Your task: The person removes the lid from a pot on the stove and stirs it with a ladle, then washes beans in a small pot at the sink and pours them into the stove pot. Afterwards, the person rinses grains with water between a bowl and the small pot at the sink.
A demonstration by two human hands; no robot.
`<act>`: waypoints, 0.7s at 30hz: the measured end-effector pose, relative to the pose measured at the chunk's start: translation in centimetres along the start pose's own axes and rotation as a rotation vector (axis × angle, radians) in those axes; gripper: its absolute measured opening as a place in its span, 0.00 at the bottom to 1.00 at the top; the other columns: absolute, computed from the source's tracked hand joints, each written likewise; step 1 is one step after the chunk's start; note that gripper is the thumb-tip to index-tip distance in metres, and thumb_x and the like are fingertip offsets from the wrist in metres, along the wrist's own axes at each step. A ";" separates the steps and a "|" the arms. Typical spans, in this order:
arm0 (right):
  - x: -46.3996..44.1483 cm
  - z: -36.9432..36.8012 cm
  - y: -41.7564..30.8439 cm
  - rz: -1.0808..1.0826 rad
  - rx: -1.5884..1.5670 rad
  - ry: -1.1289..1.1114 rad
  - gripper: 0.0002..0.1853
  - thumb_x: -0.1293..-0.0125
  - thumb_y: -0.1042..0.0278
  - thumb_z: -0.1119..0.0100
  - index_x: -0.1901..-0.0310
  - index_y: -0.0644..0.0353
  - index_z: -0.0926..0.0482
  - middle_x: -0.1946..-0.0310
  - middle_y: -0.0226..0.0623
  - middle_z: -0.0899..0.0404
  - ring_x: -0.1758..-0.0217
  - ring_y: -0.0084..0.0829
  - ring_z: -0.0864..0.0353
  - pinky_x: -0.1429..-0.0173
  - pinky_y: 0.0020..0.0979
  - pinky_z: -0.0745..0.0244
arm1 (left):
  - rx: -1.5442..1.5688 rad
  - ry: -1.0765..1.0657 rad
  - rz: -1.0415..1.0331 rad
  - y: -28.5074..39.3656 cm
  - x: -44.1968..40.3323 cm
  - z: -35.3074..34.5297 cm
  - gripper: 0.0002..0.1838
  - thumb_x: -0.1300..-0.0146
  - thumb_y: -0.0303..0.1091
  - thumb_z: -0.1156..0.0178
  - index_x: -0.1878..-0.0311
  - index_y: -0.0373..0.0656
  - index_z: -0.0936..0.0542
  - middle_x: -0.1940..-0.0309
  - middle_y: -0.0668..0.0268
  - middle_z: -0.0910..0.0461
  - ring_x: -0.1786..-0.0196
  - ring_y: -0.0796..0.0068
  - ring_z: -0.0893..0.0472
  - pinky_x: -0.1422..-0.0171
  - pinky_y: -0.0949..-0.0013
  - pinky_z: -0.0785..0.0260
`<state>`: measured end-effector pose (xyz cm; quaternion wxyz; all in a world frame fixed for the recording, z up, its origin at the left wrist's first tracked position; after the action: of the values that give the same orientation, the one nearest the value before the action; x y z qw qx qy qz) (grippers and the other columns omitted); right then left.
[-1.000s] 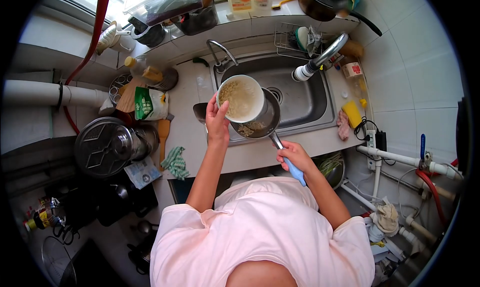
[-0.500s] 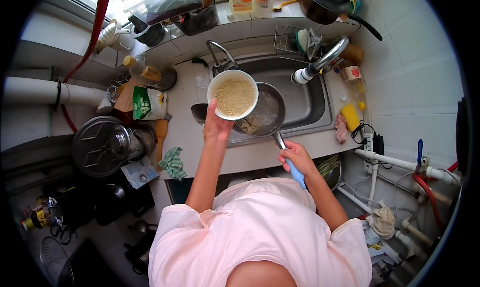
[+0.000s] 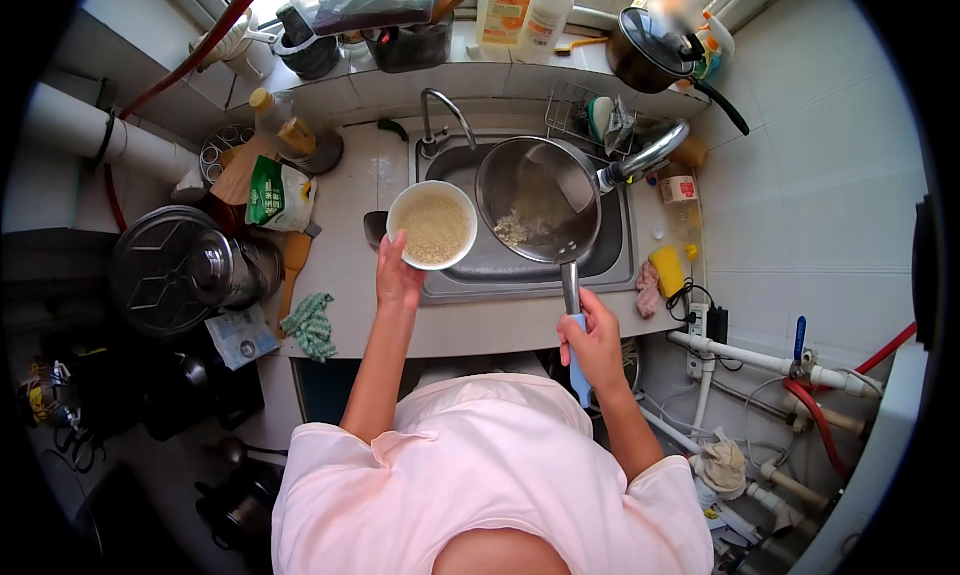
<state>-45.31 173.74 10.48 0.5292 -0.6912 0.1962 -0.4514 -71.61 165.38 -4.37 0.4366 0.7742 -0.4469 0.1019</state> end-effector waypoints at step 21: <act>1.1 -1.2 -4.0 0.204 0.249 0.116 0.25 0.40 0.80 0.50 0.39 0.69 0.37 0.72 0.29 0.28 0.84 0.13 0.34 0.82 0.17 0.37 | 0.056 -0.120 0.215 -4.9 2.4 -5.0 0.38 0.46 0.41 0.33 0.36 0.48 0.43 0.46 0.66 0.29 0.46 0.69 0.25 0.47 0.64 0.27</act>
<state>-46.59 173.65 14.62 0.6416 -0.5696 0.2380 -0.4553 -65.24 168.83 -2.93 0.3740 0.7383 -0.5497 0.1139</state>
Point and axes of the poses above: each hand's wrist, its own x-axis away from the middle knuckle, its own z-axis out of the back of the hand, y = z × x, the point moved 7 cm from there along -x, towards the middle knuckle
